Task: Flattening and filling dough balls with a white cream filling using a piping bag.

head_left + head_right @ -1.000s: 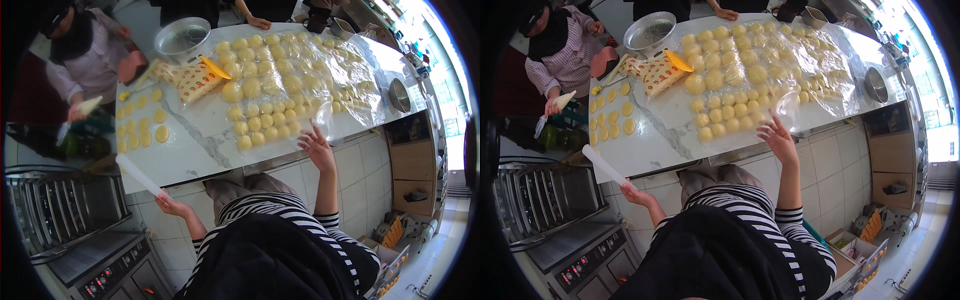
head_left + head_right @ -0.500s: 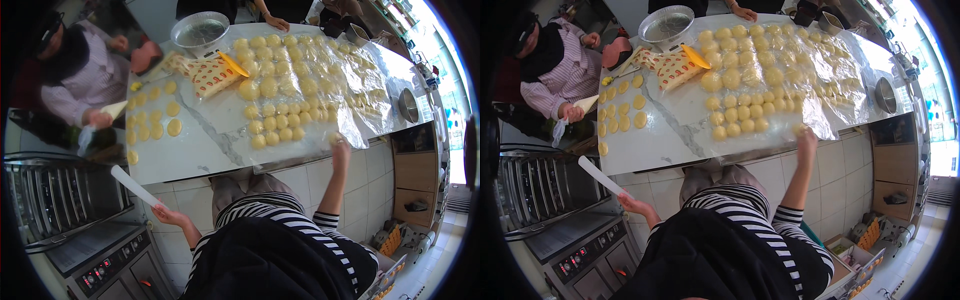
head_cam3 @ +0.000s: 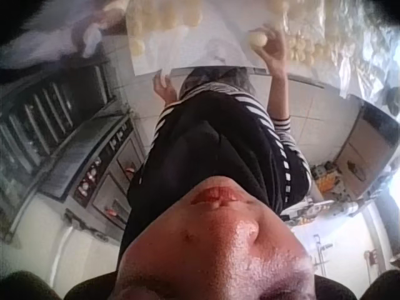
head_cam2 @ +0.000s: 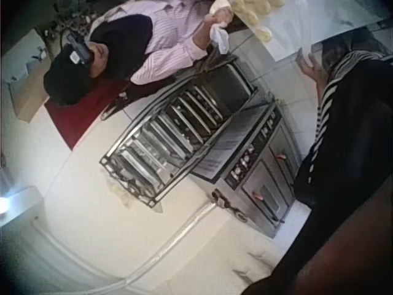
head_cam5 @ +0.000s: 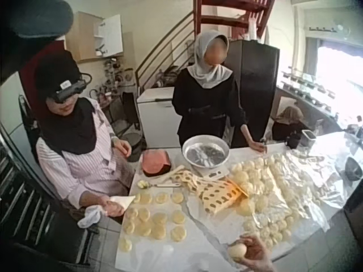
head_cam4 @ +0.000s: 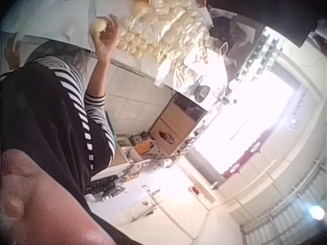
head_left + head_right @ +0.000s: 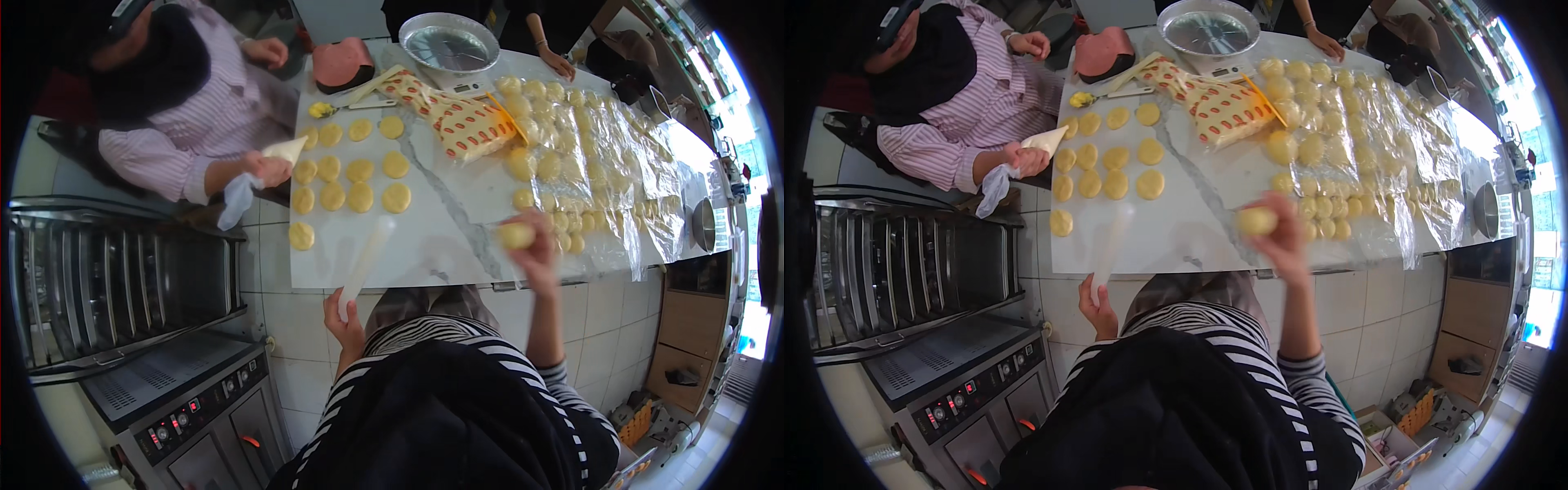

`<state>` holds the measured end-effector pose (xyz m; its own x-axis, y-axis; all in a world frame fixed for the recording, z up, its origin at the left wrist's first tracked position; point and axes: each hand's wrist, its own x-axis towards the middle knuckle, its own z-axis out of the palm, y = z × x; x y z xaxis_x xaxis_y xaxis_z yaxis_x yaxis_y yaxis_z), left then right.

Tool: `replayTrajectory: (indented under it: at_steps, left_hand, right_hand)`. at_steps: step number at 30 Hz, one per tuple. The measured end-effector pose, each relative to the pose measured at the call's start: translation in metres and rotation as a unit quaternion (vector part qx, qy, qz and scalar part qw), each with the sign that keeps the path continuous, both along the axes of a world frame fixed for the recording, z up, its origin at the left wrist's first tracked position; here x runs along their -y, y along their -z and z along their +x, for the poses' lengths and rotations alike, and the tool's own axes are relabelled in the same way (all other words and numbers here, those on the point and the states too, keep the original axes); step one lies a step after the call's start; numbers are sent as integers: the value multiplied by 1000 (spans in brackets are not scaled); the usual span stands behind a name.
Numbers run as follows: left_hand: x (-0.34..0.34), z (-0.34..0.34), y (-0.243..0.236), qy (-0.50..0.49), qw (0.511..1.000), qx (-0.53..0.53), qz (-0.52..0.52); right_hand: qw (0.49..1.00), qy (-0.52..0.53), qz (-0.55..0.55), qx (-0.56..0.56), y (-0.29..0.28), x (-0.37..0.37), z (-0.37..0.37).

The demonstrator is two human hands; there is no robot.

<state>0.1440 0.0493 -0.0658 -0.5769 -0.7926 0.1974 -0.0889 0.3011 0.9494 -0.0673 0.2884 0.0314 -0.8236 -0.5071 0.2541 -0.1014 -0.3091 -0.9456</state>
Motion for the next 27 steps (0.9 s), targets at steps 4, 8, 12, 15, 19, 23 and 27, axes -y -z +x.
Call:
replayTrajectory:
  at_steps: [4, 8, 12, 15, 19, 23, 27]
  left_hand:
    - [33, -15, -15, 43, 991, 42, -116]
    - [51, -23, -21, 42, 986, 92, -133]
    - [47, -41, -36, 94, 952, 145, -253]
    - [30, -54, -46, 235, 905, 139, -327]
    - [20, -59, -21, 319, 859, 178, -359]
    - [18, -87, -15, 253, 834, 284, -398]
    - [31, -151, -15, 201, 813, 344, -426]
  right_hand:
    - [940, -86, 294, -153, 44, 83, 25]
    - [861, -118, 445, -216, 65, 87, 31]
    - [872, 113, 396, -264, 33, 69, 37]
    - [749, 104, 522, -394, 22, 64, 38]
    - [741, -86, 602, -286, 82, 38, 38]
    - [736, 97, 578, -338, 72, 65, 30]
    - [681, 185, 604, -372, 73, 95, -28]
